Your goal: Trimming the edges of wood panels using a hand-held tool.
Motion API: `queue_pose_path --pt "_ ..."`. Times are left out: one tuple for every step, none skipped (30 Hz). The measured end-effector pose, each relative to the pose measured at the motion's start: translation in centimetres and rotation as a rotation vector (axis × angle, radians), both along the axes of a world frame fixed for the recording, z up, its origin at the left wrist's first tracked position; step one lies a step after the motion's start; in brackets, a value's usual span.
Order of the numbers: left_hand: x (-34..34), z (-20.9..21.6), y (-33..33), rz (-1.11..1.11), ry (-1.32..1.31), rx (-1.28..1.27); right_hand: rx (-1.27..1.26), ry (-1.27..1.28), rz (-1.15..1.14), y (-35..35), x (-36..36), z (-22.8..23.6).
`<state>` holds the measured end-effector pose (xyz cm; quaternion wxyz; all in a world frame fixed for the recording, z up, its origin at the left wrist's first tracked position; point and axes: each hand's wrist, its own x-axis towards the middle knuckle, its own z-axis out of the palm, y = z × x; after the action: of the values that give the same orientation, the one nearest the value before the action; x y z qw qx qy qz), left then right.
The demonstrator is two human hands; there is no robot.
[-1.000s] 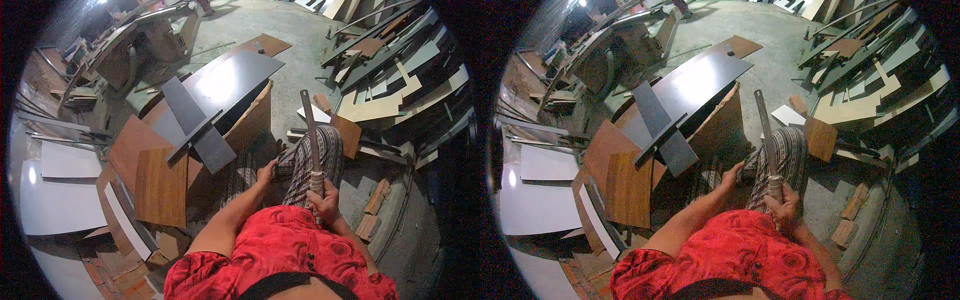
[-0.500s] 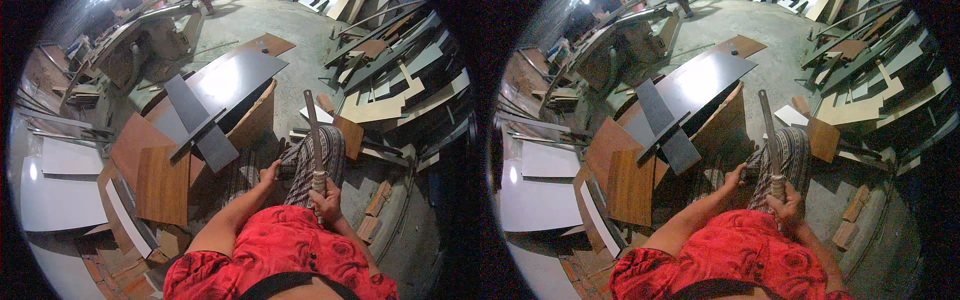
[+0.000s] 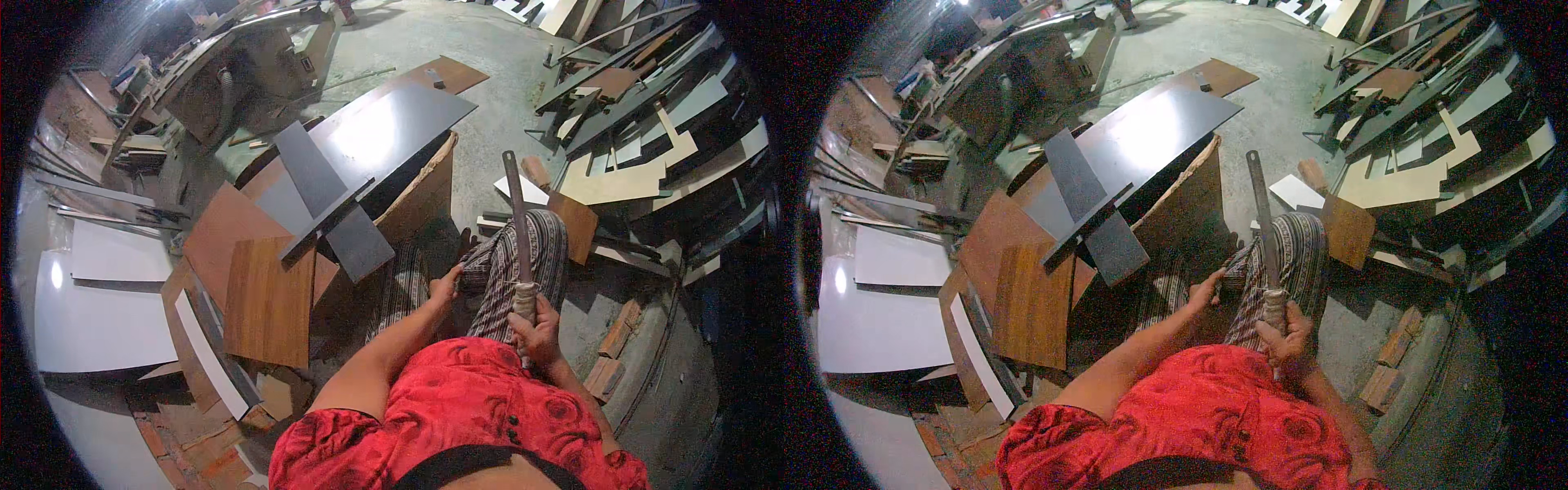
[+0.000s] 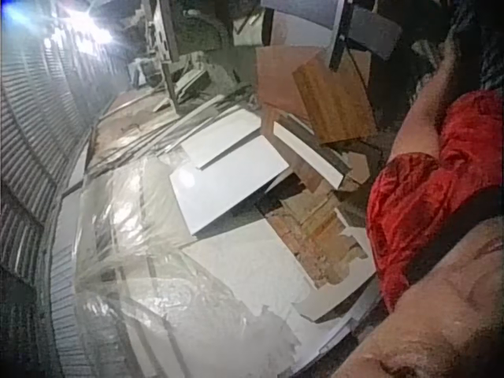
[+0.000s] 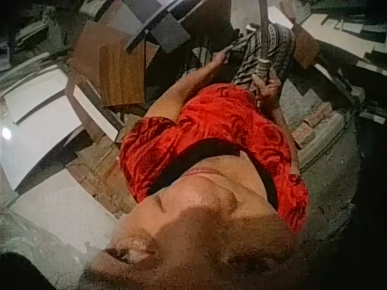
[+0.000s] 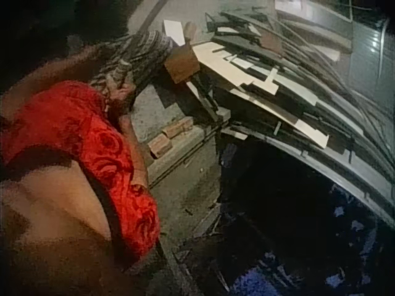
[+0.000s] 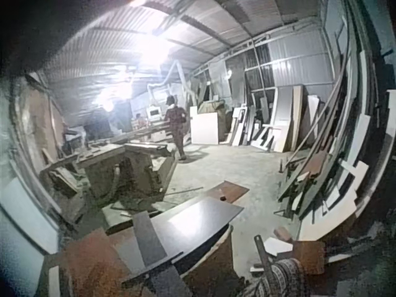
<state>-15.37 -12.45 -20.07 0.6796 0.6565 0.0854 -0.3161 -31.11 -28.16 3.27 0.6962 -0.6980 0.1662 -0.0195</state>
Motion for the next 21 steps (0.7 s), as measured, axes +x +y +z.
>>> queue_pose_path --pt "0.5 -1.0 -0.5 -0.002 0.002 -0.002 -0.046 -0.055 -0.016 -0.2 0.1 -0.6" --pt "1.0 -1.5 -0.7 -0.010 0.013 0.215 -0.090 -0.113 -0.020 -0.3 0.3 -1.1" --pt "1.5 -1.5 -1.1 -0.028 0.025 0.428 -0.094 -0.113 -0.019 -0.6 0.3 -1.9" --pt "1.2 -0.1 -1.7 -0.039 0.026 0.425 -0.128 -0.136 -0.028 -1.1 0.0 -3.1" --pt "0.4 3.1 -2.7 0.008 0.169 0.135 -0.168 -0.156 -0.053 -1.9 -0.5 -3.7" --pt "-0.1 5.1 -2.2 0.090 0.308 -0.147 -0.165 -0.158 -0.045 -1.8 -0.4 -3.5" --pt "-0.1 5.1 -2.0 0.097 0.306 -0.146 -0.242 -0.223 0.012 -1.8 -0.3 -3.4" --pt "-0.1 5.1 -1.8 0.069 0.373 -0.230 -0.319 -0.287 0.068 -1.7 -0.2 -3.3" --pt "-0.1 5.5 -1.5 0.039 0.440 -0.313 -0.314 -0.290 0.071 -1.8 -0.2 -3.5" --pt "-0.2 5.9 -1.4 0.042 0.439 -0.309 -0.357 -0.312 0.091 -2.0 -0.4 -3.9" --pt "-0.4 6.2 -1.4 0.056 0.327 -0.207 -0.400 -0.334 0.109 -2.0 -0.5 -4.2" --pt "-0.6 6.6 -1.4 0.067 0.220 -0.108 -0.398 -0.331 0.108 -1.6 -0.5 -3.5" --pt "-0.5 6.1 -1.4 0.071 0.220 -0.105 -0.243 -0.209 0.057 -1.1 -0.4 -2.2" --pt "-0.2 5.7 -1.5 0.080 0.277 0.084 -0.091 -0.086 0.005 -0.8 -0.4 -1.5" --pt "0.2 5.1 -1.8 0.083 0.332 0.269 -0.094 -0.086 0.005 -0.9 -0.4 -1.3" --pt "0.3 4.4 -2.2 0.080 0.332 0.265 -0.060 -0.040 0.013 -1.0 -0.4 -1.1" --pt "0.5 3.8 -2.6 0.069 0.253 0.408 -0.026 0.007 0.020 -1.2 -0.4 -1.0" --pt "0.8 2.9 -3.0 0.053 0.171 0.550 -0.031 0.008 0.013 -1.5 -0.6 -1.7" --pt "1.3 0.5 -2.5 0.063 0.170 0.546 -0.076 -0.064 0.027 -1.6 -0.7 -3.0" --pt "2.0 -2.7 -1.2 0.084 0.204 0.275 -0.115 -0.139 0.056 -1.6 -0.6 -4.0" --pt "2.2 -5.2 -0.2 0.099 0.232 0.000 -0.115 -0.142 0.078 -1.5 -0.6 -5.0"
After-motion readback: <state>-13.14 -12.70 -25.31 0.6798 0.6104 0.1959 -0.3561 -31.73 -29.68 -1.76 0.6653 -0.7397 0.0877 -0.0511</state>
